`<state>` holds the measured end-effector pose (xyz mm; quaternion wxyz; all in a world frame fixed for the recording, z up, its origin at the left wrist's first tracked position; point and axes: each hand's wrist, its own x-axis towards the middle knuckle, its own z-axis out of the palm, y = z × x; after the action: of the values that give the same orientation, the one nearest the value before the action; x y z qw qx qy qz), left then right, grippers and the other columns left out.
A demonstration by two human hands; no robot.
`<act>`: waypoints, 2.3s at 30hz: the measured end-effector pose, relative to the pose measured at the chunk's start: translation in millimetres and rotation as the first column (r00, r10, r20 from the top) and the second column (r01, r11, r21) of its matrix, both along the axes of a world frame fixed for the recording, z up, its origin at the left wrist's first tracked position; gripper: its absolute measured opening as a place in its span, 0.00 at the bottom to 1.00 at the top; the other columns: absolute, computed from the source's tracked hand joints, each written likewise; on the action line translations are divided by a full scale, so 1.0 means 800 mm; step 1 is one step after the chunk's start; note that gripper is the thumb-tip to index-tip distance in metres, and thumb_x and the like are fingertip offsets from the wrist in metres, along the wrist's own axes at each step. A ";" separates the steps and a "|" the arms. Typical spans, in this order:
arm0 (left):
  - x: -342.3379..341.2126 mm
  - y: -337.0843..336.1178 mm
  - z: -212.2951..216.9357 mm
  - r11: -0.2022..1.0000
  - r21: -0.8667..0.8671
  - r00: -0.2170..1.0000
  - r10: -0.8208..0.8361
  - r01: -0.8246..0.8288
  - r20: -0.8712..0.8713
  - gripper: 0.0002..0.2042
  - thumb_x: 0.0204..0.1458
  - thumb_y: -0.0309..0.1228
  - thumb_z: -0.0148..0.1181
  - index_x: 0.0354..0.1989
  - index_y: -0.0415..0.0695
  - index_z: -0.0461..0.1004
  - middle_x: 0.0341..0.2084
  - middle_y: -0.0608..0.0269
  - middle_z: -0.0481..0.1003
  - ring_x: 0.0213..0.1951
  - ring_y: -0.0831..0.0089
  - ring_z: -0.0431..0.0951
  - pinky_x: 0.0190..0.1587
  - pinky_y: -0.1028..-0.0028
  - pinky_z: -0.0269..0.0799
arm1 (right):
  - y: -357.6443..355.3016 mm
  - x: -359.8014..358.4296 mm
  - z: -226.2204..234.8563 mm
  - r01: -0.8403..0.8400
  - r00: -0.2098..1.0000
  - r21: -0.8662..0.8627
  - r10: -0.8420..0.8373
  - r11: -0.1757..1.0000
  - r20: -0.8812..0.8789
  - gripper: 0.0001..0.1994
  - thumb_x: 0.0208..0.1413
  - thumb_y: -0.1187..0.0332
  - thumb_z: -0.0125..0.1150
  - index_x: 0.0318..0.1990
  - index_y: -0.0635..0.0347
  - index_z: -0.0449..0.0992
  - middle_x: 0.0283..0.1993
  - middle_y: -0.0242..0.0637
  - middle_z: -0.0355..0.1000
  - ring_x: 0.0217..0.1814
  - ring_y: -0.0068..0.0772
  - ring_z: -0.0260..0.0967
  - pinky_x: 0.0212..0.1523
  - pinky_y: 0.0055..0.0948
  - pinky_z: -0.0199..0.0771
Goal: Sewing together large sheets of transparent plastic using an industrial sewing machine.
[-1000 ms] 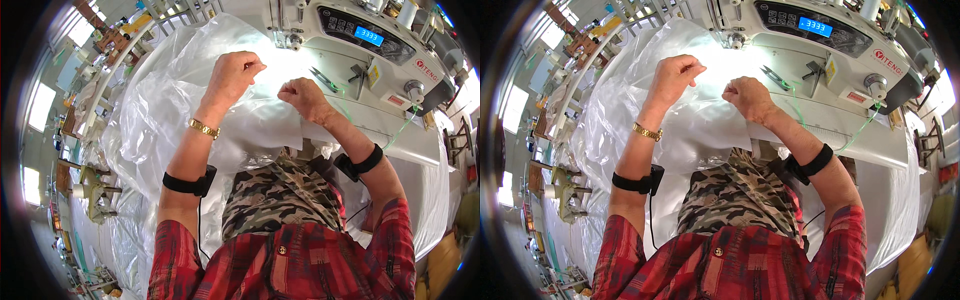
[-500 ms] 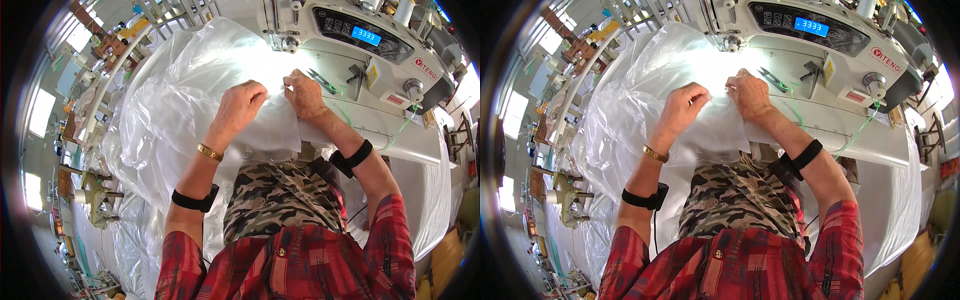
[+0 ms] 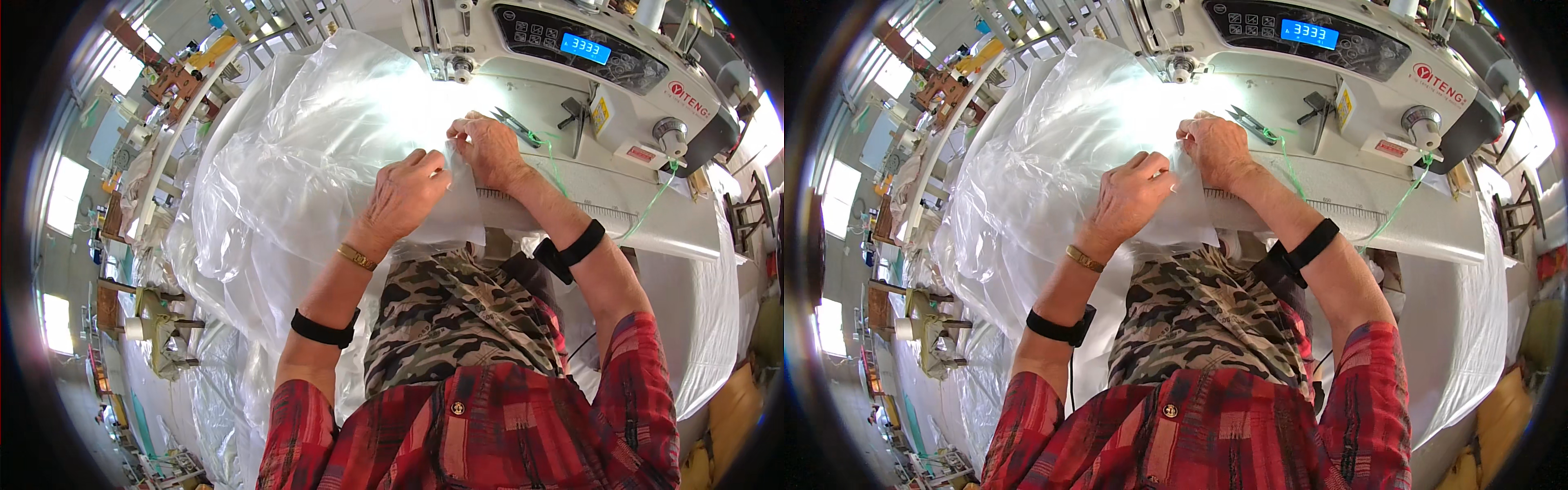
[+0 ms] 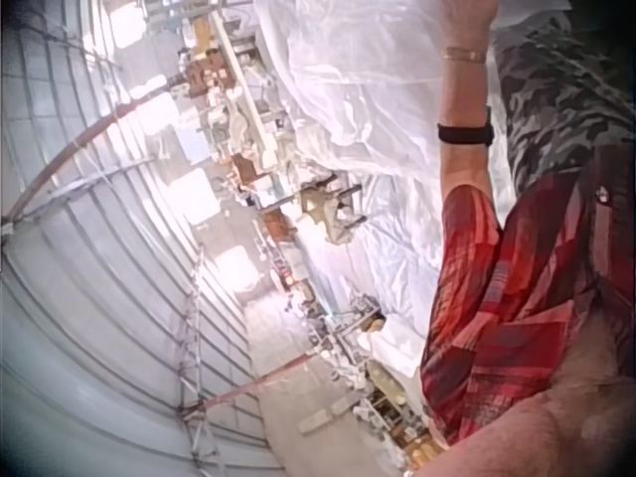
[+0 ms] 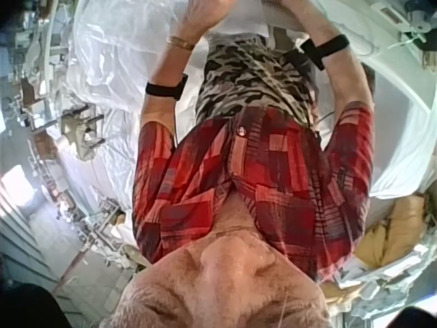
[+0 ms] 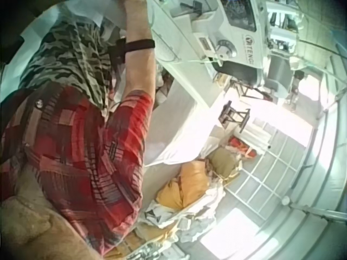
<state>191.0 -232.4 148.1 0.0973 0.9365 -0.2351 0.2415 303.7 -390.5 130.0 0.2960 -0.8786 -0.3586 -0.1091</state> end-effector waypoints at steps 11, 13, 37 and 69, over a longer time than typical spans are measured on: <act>0.008 -0.011 -0.009 0.993 0.065 0.995 -0.101 0.101 0.001 0.04 0.46 0.22 0.59 0.30 0.38 0.73 0.35 0.60 0.75 0.40 0.63 0.76 0.42 0.65 0.74 | -0.006 0.017 0.014 -0.103 0.989 -0.007 0.102 0.995 -0.106 0.10 0.55 0.66 0.57 0.43 0.58 0.76 0.38 0.40 0.77 0.40 0.45 0.74 0.43 0.40 0.72; 0.007 -0.014 -0.008 0.993 0.032 0.994 -0.112 0.113 -0.003 0.03 0.47 0.22 0.58 0.30 0.38 0.73 0.35 0.59 0.75 0.40 0.62 0.77 0.42 0.65 0.75 | -0.008 0.014 0.006 -0.104 0.993 -0.020 0.102 0.994 -0.064 0.11 0.55 0.66 0.57 0.44 0.59 0.75 0.38 0.41 0.77 0.38 0.45 0.75 0.42 0.40 0.72; -0.001 -0.023 -0.016 0.996 -0.068 0.999 -0.051 0.051 0.000 0.03 0.49 0.23 0.60 0.29 0.39 0.72 0.32 0.61 0.75 0.36 0.62 0.78 0.37 0.65 0.76 | -0.058 -0.186 -0.122 0.397 0.117 0.553 0.557 0.732 -0.822 0.11 0.60 0.62 0.62 0.36 0.63 0.80 0.28 0.29 0.74 0.22 0.14 0.62 0.23 0.16 0.62; -0.017 -0.034 -0.017 0.999 -0.031 0.998 -0.015 0.016 0.057 0.06 0.51 0.24 0.61 0.37 0.37 0.76 0.42 0.56 0.78 0.42 0.58 0.79 0.42 0.64 0.77 | -0.064 -0.192 -0.057 0.122 0.805 0.470 0.191 0.874 -0.562 0.15 0.62 0.61 0.55 0.30 0.65 0.73 0.22 0.46 0.66 0.25 0.39 0.64 0.35 0.35 0.67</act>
<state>177.3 -259.7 134.8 0.1072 0.9257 -0.2412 0.2709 149.7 -441.5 84.0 0.6050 -0.7583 -0.2255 0.0900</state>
